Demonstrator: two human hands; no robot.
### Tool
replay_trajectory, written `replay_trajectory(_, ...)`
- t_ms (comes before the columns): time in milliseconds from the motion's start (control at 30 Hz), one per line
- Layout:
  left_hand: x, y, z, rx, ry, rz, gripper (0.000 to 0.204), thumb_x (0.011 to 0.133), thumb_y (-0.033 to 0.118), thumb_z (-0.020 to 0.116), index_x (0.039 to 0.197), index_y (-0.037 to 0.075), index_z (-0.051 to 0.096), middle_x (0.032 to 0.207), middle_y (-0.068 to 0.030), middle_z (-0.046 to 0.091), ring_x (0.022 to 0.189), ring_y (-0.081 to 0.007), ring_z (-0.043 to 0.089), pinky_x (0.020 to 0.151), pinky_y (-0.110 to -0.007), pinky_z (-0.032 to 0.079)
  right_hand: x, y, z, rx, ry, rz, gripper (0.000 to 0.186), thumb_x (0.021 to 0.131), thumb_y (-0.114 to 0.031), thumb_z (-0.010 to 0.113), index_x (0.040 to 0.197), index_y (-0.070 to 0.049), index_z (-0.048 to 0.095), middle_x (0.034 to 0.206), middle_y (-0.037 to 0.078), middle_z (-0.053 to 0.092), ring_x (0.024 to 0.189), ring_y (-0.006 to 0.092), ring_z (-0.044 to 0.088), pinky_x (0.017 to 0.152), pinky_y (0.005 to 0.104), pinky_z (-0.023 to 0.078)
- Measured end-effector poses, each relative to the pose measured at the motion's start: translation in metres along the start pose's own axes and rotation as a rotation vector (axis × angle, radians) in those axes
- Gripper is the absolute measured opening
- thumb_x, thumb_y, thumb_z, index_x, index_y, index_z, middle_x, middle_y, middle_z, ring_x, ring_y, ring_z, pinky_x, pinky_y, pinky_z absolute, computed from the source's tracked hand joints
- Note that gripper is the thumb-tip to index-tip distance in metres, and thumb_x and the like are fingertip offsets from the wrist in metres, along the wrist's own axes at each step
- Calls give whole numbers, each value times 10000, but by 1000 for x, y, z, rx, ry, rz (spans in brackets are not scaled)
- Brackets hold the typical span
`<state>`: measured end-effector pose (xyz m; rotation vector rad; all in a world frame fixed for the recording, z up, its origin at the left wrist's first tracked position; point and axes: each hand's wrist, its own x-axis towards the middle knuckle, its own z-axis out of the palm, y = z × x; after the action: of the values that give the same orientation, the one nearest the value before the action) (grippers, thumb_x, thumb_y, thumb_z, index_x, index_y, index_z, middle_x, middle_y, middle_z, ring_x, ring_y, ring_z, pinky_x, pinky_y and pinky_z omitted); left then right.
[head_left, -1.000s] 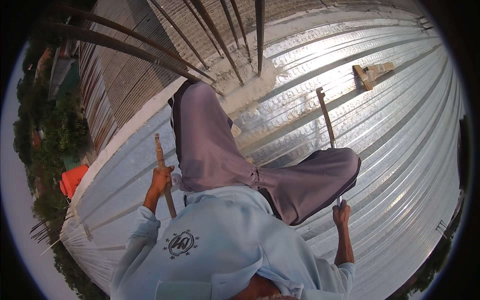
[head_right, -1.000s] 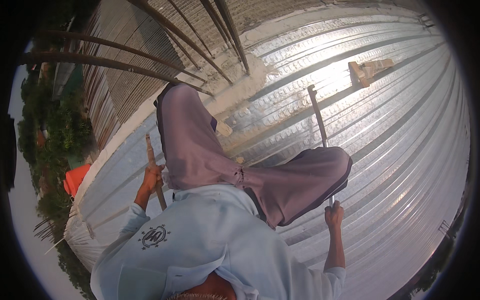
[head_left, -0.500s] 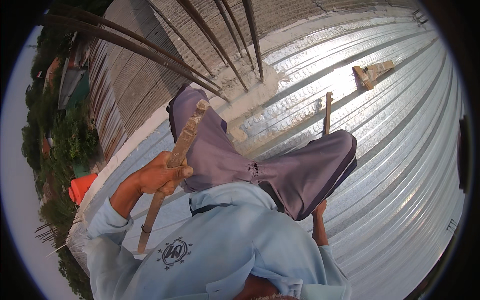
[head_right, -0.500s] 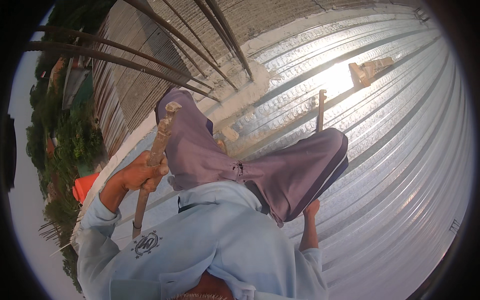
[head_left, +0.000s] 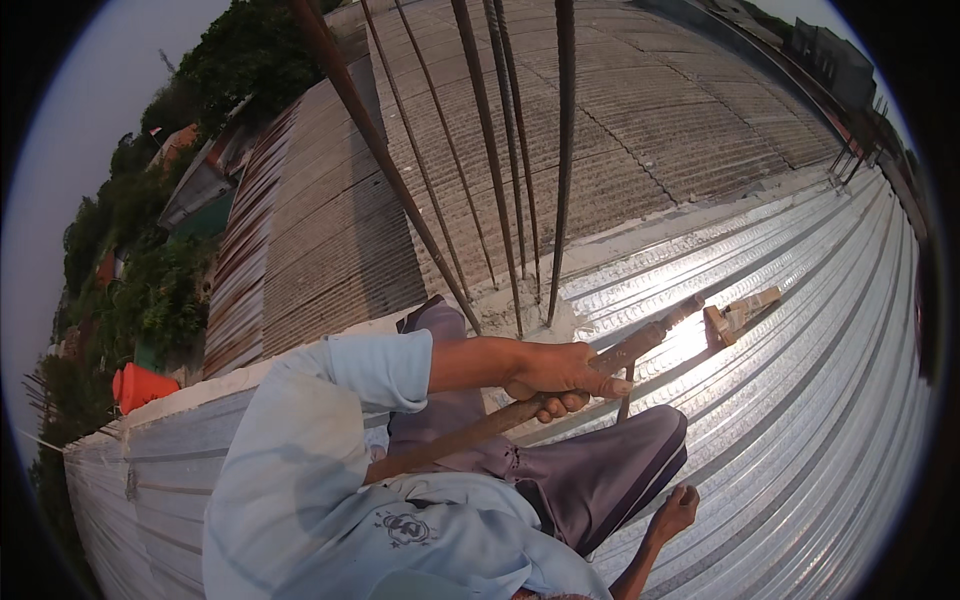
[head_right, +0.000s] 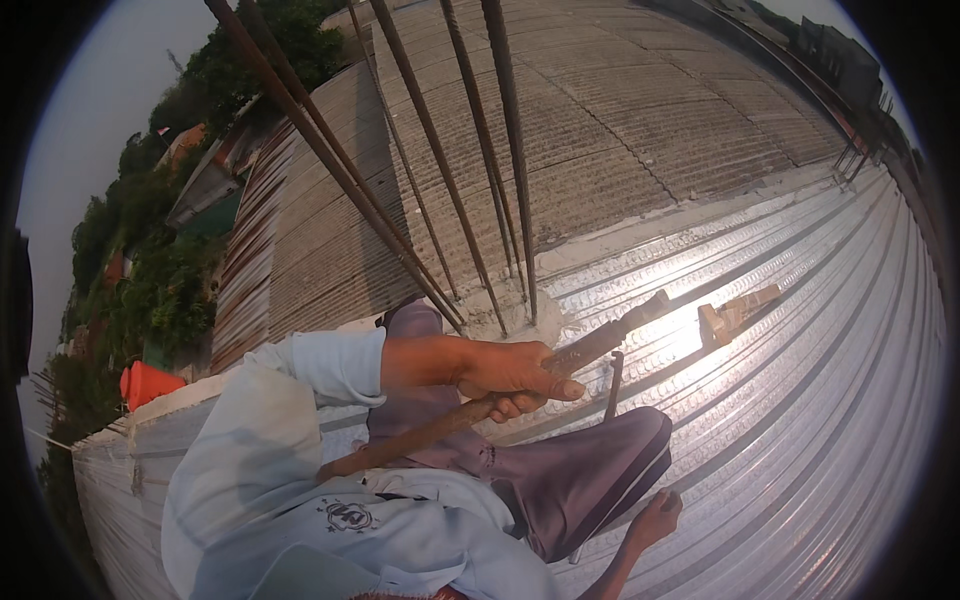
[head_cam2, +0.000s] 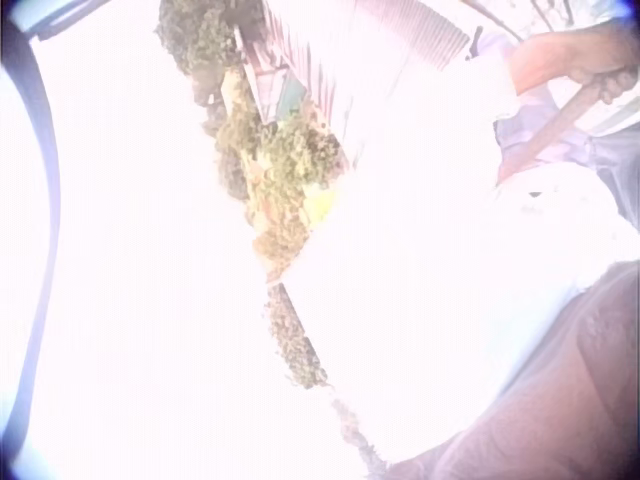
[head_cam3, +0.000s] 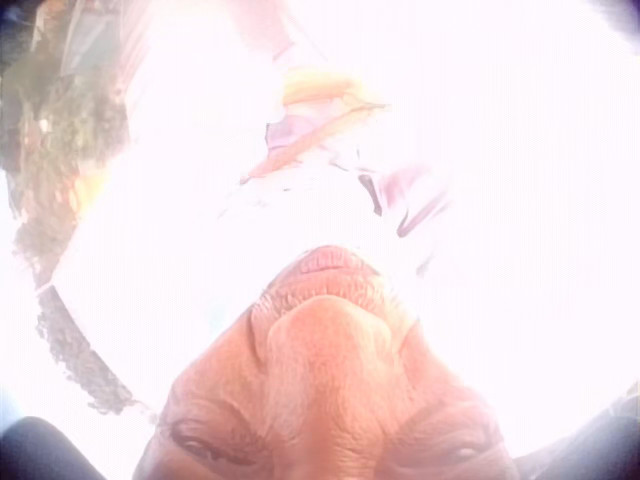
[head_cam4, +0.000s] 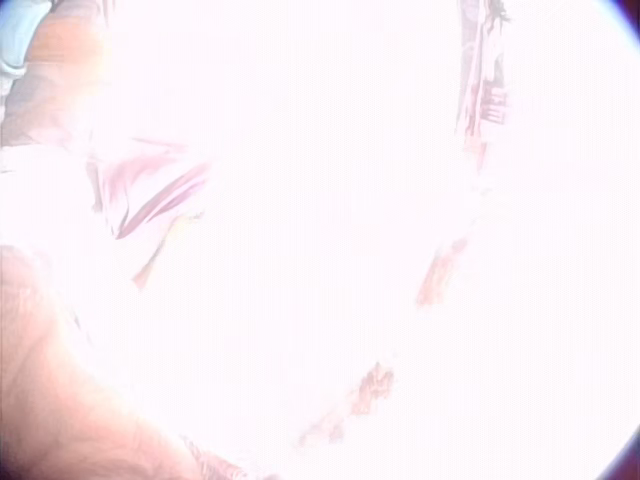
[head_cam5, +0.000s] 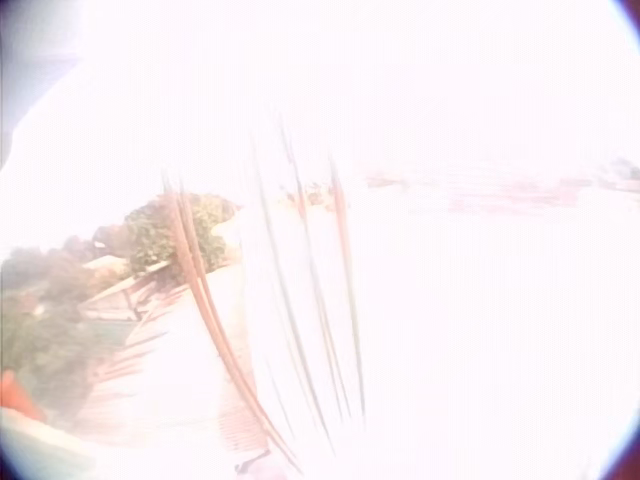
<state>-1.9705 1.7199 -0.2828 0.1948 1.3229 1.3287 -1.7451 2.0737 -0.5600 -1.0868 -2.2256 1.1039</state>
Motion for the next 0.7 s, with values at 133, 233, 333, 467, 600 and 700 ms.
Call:
replay_trajectory(133,33,50,23,152,-74,208,491,909,555,700,832,117,492,549,72,389,444,-51,436,388,-254,371,-51,-169,5,555,-478,-21,552,911,-287,741,1297,62,557,1098,179,675,1045,239,673,871,370,550)
replay_trajectory(233,55,105,52,165,-117,300,441,954,476,671,898,63,528,574,51,441,453,-58,458,394,-266,386,-101,-223,42,833,-1030,-132,867,804,-370,841,1424,56,411,1250,180,625,1106,264,644,972,384,520)
replay_trajectory(333,90,163,84,138,-204,406,410,995,379,635,969,-19,541,657,-17,483,481,-84,473,440,-303,434,-149,-234,77,1043,-1190,-73,777,818,-343,825,1347,74,436,1177,213,643,1089,284,649,959,401,522)
replay_trajectory(467,118,224,86,50,-137,532,478,994,344,641,1120,-92,491,726,-71,491,509,-131,483,521,-343,485,-173,-251,88,1413,-1228,203,506,845,-250,787,1150,33,498,863,189,647,799,260,667,750,420,558)
replay_trajectory(600,140,273,81,-79,-44,677,400,987,343,650,944,-19,485,704,-100,493,505,-186,510,507,-431,515,-125,-261,52,1087,-785,164,242,871,-121,733,903,3,528,592,96,543,485,199,570,481,360,500)
replay_trajectory(700,126,291,60,-276,93,798,422,1005,368,617,986,-30,477,767,-115,508,592,-210,557,542,-421,527,-106,-295,-4,747,-637,112,216,870,-94,724,807,-7,537,554,61,524,431,161,534,413,296,444)
